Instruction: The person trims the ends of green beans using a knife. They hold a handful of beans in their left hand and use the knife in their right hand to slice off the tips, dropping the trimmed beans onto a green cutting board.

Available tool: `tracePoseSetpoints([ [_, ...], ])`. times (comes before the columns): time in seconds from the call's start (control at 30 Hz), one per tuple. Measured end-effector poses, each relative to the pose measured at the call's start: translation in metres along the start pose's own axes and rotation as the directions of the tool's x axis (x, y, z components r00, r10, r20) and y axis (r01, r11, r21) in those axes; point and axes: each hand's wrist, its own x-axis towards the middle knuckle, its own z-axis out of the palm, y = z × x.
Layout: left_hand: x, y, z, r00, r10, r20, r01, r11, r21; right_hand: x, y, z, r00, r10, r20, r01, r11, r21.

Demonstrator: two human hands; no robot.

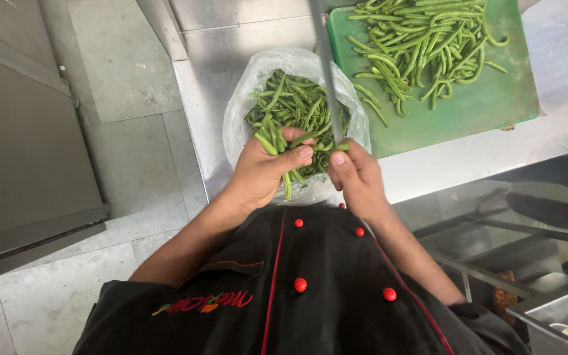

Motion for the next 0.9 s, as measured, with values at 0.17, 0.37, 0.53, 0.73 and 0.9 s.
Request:
tracePoseSetpoints([
  [0.17,-0.002,0.001,-0.007,0.999,-0.04,0.026,0.042,0.992,-0.119,-0.003,-0.009,-0.011,0.993,-0.113,-0.047,0.112,0.994,-0.013],
  [0.37,-0.007,0.001,-0.005,0.998,0.001,0.065,0.005,0.996,-0.089,0.0,-0.013,-0.007,0.976,0.037,-0.214,-0.084,0.973,-0.217],
  [0.53,-0.013,0.004,0.001,0.995,0.087,0.046,-0.095,0.966,0.242,0.001,-0.016,-0.003,0.971,-0.004,-0.24,-0.125,0.843,-0.523],
  [0.73,-0.012,0.006,0.008,0.996,0.062,0.066,-0.071,0.989,0.129,-0.01,-0.016,-0.016,0.944,0.079,-0.321,-0.187,0.928,-0.322],
  [0.9,-0.005,-0.002,0.016,0.999,-0.002,0.053,0.002,1.0,-0.004,-0.029,-0.007,-0.031,0.925,0.119,-0.362,-0.225,0.938,-0.265],
])
